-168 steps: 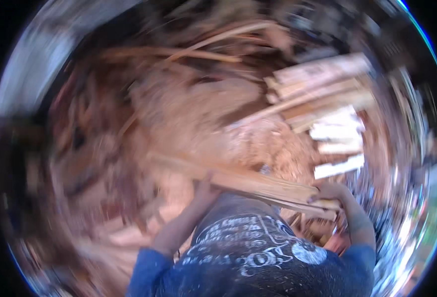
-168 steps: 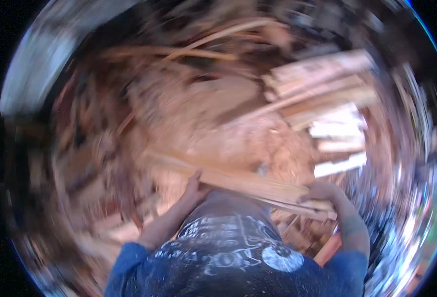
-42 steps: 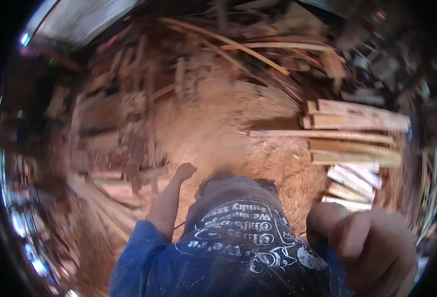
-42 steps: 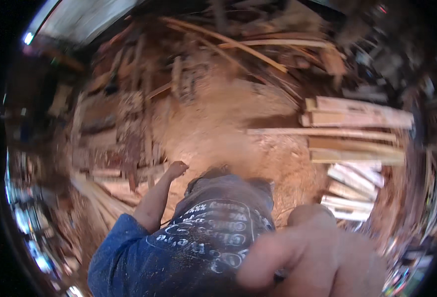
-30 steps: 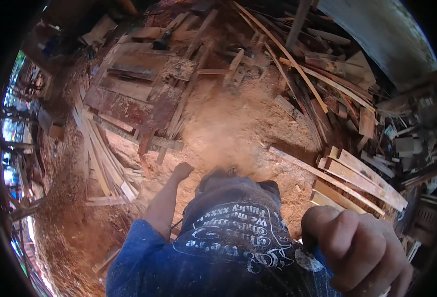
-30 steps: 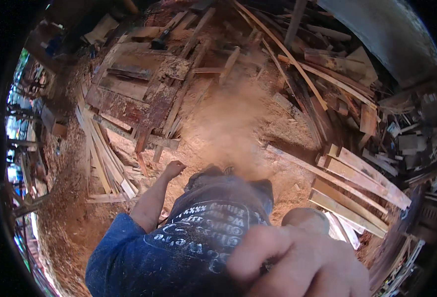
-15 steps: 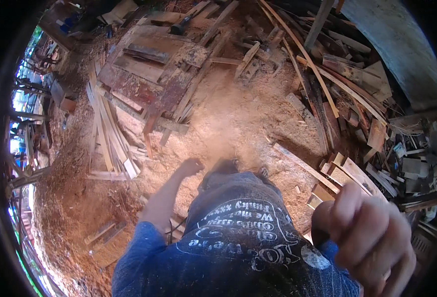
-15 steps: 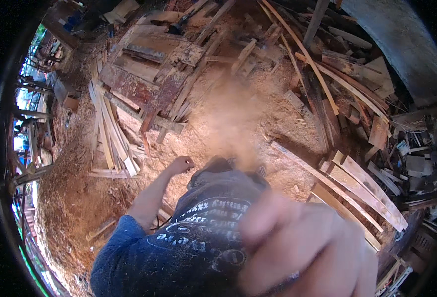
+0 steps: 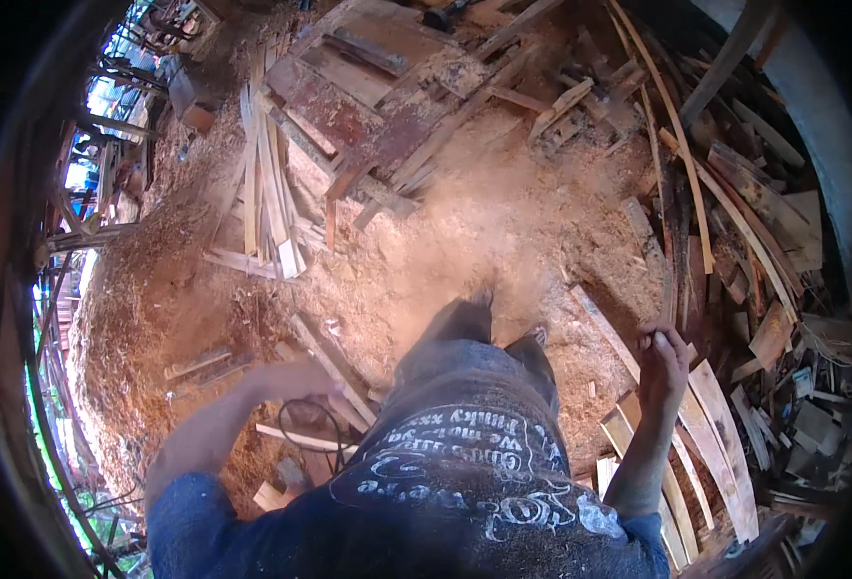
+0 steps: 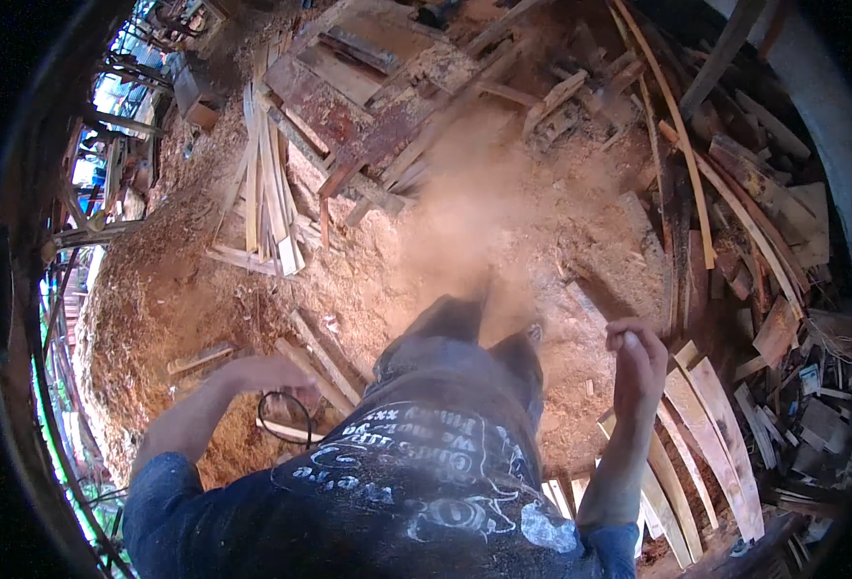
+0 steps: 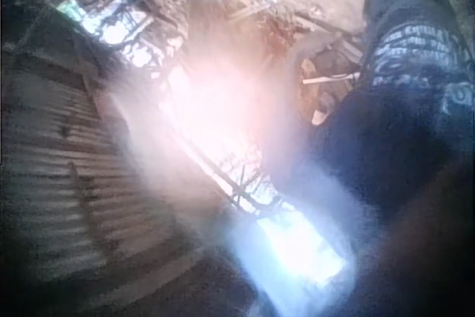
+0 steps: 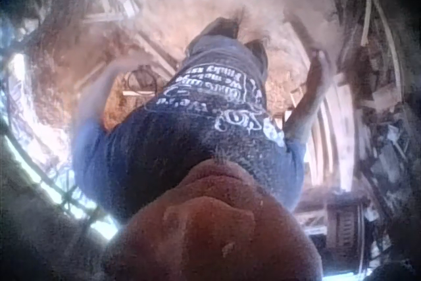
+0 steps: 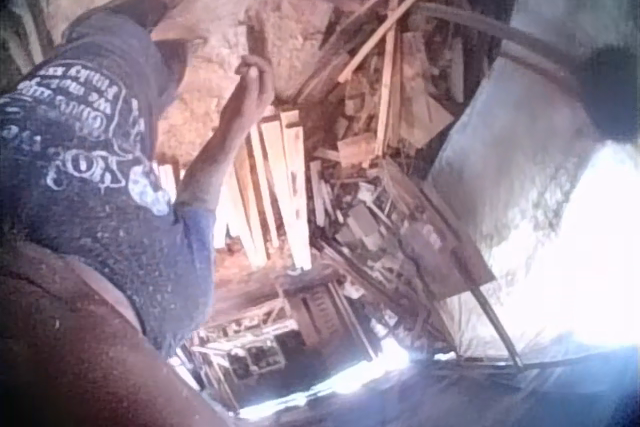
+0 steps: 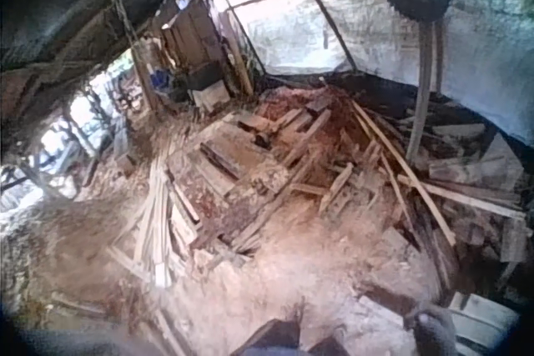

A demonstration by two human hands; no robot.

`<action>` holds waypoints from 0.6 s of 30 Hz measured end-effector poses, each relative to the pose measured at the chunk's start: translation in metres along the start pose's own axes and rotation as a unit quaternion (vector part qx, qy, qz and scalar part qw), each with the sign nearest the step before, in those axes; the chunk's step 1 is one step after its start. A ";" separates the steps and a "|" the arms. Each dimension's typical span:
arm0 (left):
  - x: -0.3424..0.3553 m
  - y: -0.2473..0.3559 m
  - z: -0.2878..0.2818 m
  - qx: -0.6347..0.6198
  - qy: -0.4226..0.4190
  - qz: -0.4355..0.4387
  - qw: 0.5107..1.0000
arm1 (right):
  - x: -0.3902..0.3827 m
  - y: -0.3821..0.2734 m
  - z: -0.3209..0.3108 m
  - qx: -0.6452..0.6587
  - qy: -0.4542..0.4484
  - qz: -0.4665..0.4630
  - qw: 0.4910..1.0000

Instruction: The person processes wood by feeding a board through a stationary planing machine, hammers parts together, and then carries the finished boards to a stack in a workshop.

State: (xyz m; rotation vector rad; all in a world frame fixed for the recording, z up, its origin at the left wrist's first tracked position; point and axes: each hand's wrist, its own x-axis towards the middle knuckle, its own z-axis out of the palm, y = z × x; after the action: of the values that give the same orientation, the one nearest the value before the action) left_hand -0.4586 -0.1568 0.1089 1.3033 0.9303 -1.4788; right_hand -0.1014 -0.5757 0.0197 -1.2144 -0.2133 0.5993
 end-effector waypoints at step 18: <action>0.055 -0.173 -0.009 -0.002 -0.311 0.209 0.927 | 0.122 0.146 0.133 -0.288 -0.070 0.191 0.936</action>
State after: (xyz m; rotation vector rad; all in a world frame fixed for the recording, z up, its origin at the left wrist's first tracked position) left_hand -0.6219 -0.1072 0.0473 0.8612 0.2195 -1.4063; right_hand -0.1085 -0.3701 -0.0878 -1.8036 -0.2877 1.0099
